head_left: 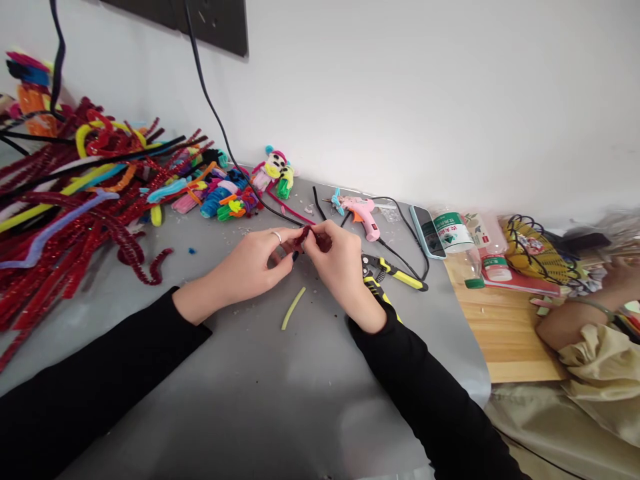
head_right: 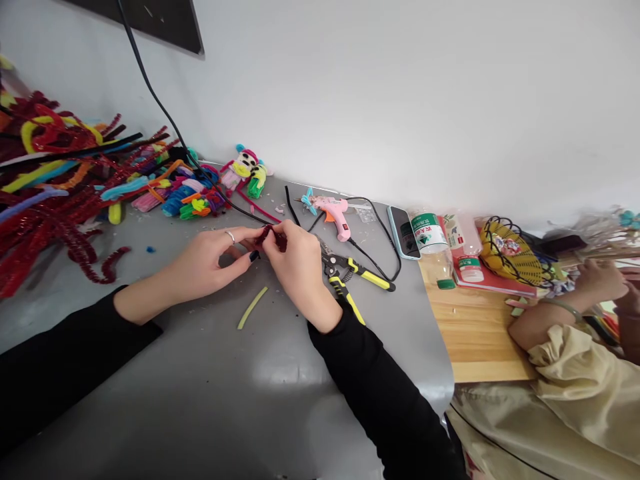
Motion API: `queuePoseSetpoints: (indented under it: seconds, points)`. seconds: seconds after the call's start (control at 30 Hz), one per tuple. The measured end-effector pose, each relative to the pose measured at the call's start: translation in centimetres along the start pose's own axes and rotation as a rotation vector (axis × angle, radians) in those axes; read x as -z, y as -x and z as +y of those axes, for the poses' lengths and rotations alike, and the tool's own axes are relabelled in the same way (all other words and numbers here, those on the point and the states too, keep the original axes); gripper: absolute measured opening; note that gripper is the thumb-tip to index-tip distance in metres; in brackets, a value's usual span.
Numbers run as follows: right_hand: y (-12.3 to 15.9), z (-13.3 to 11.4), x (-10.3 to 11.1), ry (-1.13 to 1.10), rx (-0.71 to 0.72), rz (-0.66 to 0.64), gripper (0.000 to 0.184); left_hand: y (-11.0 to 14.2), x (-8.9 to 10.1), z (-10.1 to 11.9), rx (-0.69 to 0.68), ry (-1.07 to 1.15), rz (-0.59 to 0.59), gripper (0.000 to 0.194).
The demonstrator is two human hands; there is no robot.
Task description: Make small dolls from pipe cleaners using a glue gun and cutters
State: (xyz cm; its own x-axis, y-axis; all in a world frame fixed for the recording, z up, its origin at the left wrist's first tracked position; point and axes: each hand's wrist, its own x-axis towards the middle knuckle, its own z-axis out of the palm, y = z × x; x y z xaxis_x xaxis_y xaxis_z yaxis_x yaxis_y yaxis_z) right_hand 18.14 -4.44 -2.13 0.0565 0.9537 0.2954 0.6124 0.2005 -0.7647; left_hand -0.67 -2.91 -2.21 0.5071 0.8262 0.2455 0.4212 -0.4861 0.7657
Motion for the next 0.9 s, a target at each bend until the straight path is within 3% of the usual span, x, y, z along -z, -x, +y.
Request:
queuePoseSetpoints:
  seconds: [0.1, 0.2, 0.33, 0.5, 0.7, 0.8, 0.9]
  points:
    - [-0.4, -0.1, 0.6, -0.161, -0.139, -0.134, 0.008, -0.5, 1.2, -0.9, -0.075, -0.057, 0.01, 0.044]
    - [-0.7, -0.5, 1.1, -0.37, -0.296, -0.314, 0.009, -0.6, 2.3, -1.6, -0.284, -0.088, 0.071, 0.029]
    - [-0.7, -1.3, 1.7, -0.527, -0.353, -0.47, 0.007, -0.5, 2.7, -1.8, -0.502, -0.095, 0.152, 0.014]
    - [-0.7, -1.3, 2.0, -0.591, -0.357, -0.571, 0.012, -0.3, 2.3, -1.6, -0.488, -0.087, 0.169, 0.011]
    - [-0.7, -1.2, 2.8, -0.611, -0.341, -0.671, 0.032, -0.2, 2.4, -1.4, -0.421, -0.094, 0.153, 0.008]
    - [-1.0, -1.2, 3.5, -0.517, -0.283, -0.612, 0.036, -0.3, 2.5, -1.3, -0.354, -0.089, 0.169, 0.01]
    - [-1.6, -0.4, 4.7, -0.284, -0.114, -0.29, 0.031, -0.3, 2.7, -1.1, -0.184, -0.036, 0.176, 0.013]
